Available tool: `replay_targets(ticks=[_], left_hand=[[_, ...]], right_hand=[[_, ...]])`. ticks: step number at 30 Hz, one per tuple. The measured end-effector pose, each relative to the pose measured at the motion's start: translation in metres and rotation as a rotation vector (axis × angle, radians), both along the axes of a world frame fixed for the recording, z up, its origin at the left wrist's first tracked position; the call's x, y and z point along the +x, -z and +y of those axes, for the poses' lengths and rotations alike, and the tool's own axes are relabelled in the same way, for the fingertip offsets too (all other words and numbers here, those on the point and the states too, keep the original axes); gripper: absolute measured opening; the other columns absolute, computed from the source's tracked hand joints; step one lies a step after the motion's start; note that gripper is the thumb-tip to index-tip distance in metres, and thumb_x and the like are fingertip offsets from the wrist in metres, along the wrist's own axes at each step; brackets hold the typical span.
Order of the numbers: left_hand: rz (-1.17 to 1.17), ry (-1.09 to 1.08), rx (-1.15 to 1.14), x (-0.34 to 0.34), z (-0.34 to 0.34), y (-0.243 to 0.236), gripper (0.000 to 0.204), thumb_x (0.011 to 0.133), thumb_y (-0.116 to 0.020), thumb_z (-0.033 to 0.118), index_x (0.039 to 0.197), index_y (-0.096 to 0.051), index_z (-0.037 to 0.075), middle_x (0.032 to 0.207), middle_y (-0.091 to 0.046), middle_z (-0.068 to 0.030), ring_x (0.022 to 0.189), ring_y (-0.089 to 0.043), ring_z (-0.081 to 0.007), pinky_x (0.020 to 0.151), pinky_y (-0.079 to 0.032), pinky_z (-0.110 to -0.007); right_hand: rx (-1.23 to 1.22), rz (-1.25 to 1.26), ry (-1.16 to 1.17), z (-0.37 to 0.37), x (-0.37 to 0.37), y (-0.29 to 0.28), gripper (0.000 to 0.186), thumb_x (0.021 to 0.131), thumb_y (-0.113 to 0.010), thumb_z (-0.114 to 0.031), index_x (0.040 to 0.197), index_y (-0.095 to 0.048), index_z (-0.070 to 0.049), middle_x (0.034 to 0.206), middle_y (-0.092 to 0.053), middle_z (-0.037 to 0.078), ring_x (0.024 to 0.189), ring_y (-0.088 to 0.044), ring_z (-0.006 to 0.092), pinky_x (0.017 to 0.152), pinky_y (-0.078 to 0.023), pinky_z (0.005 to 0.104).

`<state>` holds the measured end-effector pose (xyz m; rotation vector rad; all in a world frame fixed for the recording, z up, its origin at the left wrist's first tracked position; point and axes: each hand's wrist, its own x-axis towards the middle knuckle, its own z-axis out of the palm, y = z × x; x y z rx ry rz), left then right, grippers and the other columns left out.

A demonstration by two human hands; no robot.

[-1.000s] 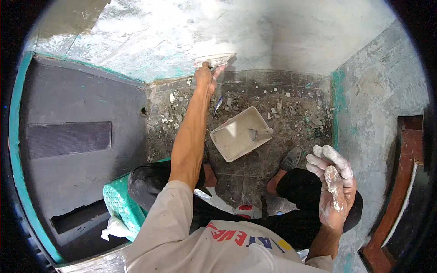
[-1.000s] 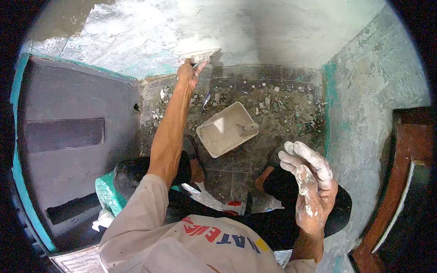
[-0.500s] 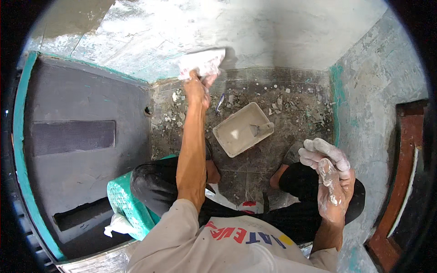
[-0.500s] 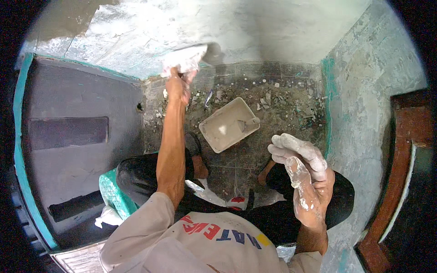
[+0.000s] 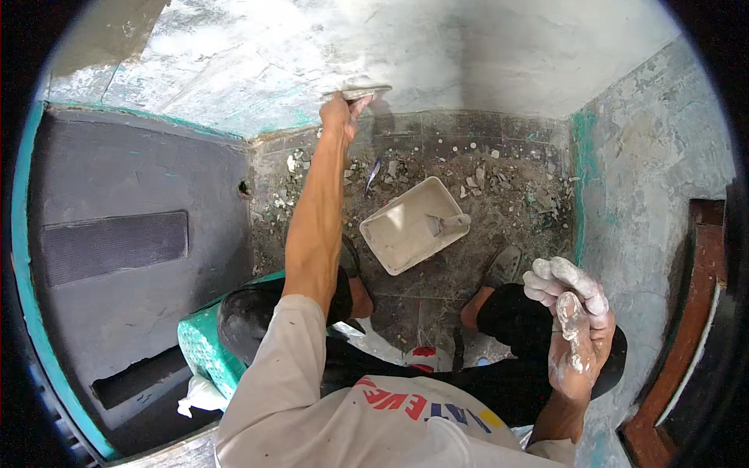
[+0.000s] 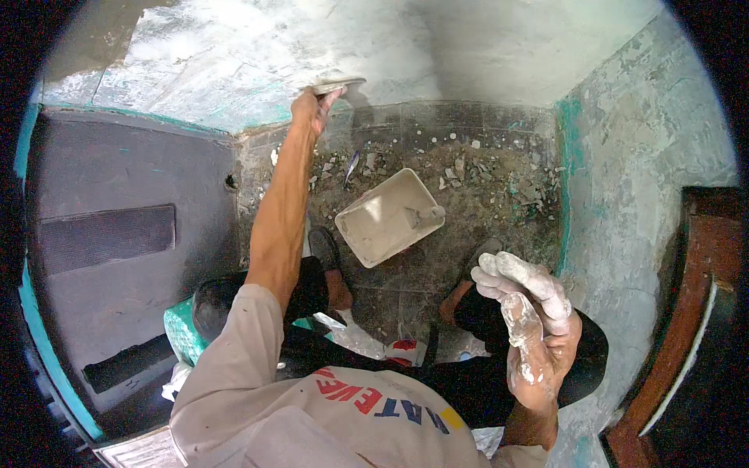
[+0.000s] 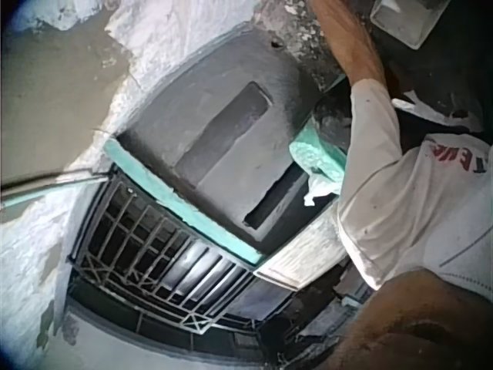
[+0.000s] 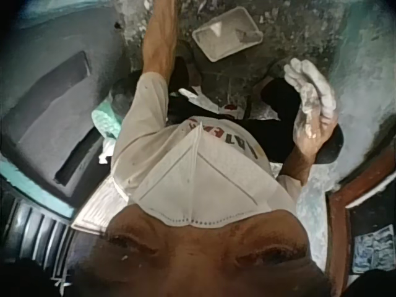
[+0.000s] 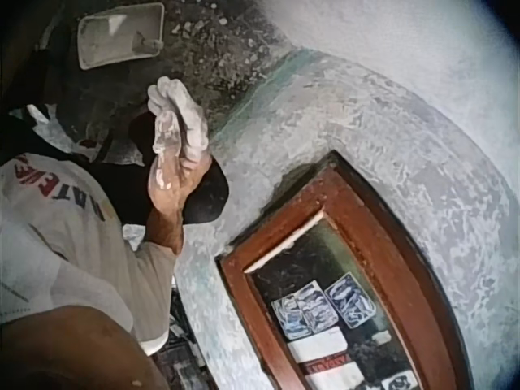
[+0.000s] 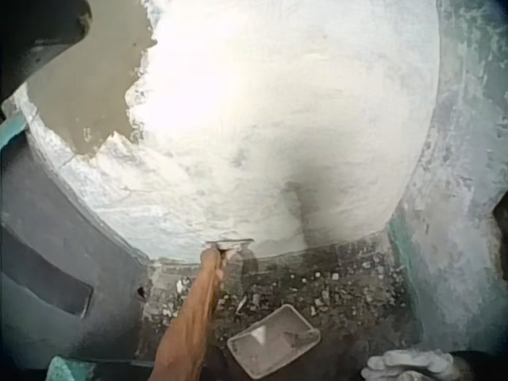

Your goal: Applying plaster or wall putty to a damaged wall surface using a hand scraper.

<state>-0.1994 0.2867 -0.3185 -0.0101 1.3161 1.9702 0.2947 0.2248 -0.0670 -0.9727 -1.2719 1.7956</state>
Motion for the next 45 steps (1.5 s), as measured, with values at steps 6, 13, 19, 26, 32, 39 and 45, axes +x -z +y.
replay_targets(ticks=[6, 13, 19, 26, 32, 39, 45], left_hand=[[0.017, 0.016, 0.065, 0.035, 0.004, -0.099, 0.039, 0.110, -0.023, 0.011, 0.127, -0.033, -0.022, 0.119, -0.053, -0.0400, 0.097, -0.070, -0.0472, 0.086, -0.068, -0.040], [0.199, -0.062, 0.192, 0.096, -0.057, -0.149, 0.041, 0.110, -0.032, 0.016, 0.128, -0.039, -0.021, 0.122, -0.055, -0.0368, 0.104, -0.069, -0.0428, 0.078, -0.070, -0.039], [-0.030, -0.145, -0.003, 0.095, -0.062, 0.005, 0.040, 0.108, -0.039, 0.013, 0.126, -0.039, -0.023, 0.117, -0.060, -0.0360, 0.093, -0.072, -0.0434, 0.074, -0.070, -0.045], [-0.163, -0.136, -0.049, 0.057, -0.030, 0.110, 0.040, 0.109, -0.036, 0.011, 0.132, -0.036, -0.021, 0.127, -0.054, -0.0351, 0.102, -0.067, -0.0486, 0.080, -0.068, -0.053], [-0.163, -0.120, -0.038, 0.029, -0.007, 0.110, 0.041, 0.107, -0.037, 0.010, 0.136, -0.033, -0.019, 0.131, -0.054, -0.0326, 0.104, -0.067, -0.0483, 0.080, -0.069, -0.050], [0.029, -0.087, 0.040, 0.026, -0.019, 0.050, 0.040, 0.109, -0.036, 0.012, 0.130, -0.041, -0.021, 0.127, -0.056, -0.0328, 0.108, -0.066, -0.0465, 0.089, -0.066, -0.053], [0.064, -0.057, 0.081, 0.050, -0.018, -0.024, 0.038, 0.107, -0.037, 0.009, 0.126, -0.041, -0.024, 0.122, -0.058, -0.0341, 0.103, -0.068, -0.0458, 0.084, -0.068, -0.048]], right_hand=[[0.033, 0.006, -0.023, -0.003, 0.004, -0.007, 0.038, 0.099, -0.062, -0.014, 0.128, -0.060, 0.010, 0.120, -0.068, 0.027, 0.109, -0.070, 0.0361, 0.096, -0.055, 0.0449], [0.097, 0.034, -0.091, -0.006, 0.006, -0.009, 0.035, 0.101, -0.057, -0.011, 0.128, -0.060, 0.011, 0.121, -0.068, 0.027, 0.110, -0.070, 0.0339, 0.098, -0.054, 0.0435], [0.068, -0.011, -0.070, -0.006, 0.003, 0.000, 0.034, 0.101, -0.058, -0.010, 0.127, -0.061, 0.010, 0.120, -0.068, 0.026, 0.108, -0.070, 0.0341, 0.096, -0.055, 0.0437], [0.028, -0.099, 0.012, -0.002, -0.005, 0.011, 0.038, 0.099, -0.061, -0.015, 0.126, -0.061, 0.011, 0.116, -0.069, 0.027, 0.104, -0.071, 0.0351, 0.093, -0.057, 0.0444], [0.020, -0.201, 0.045, 0.003, -0.015, 0.013, 0.041, 0.098, -0.063, -0.021, 0.121, -0.062, 0.013, 0.112, -0.069, 0.027, 0.101, -0.072, 0.0348, 0.092, -0.058, 0.0444], [0.014, -0.158, 0.013, 0.001, -0.017, 0.006, 0.041, 0.097, -0.064, -0.021, 0.121, -0.062, 0.012, 0.113, -0.069, 0.027, 0.101, -0.072, 0.0347, 0.092, -0.057, 0.0442], [0.000, -0.079, -0.014, -0.002, -0.010, 0.000, 0.039, 0.097, -0.062, -0.015, 0.126, -0.060, 0.012, 0.116, -0.069, 0.026, 0.105, -0.071, 0.0342, 0.095, -0.056, 0.0440]])
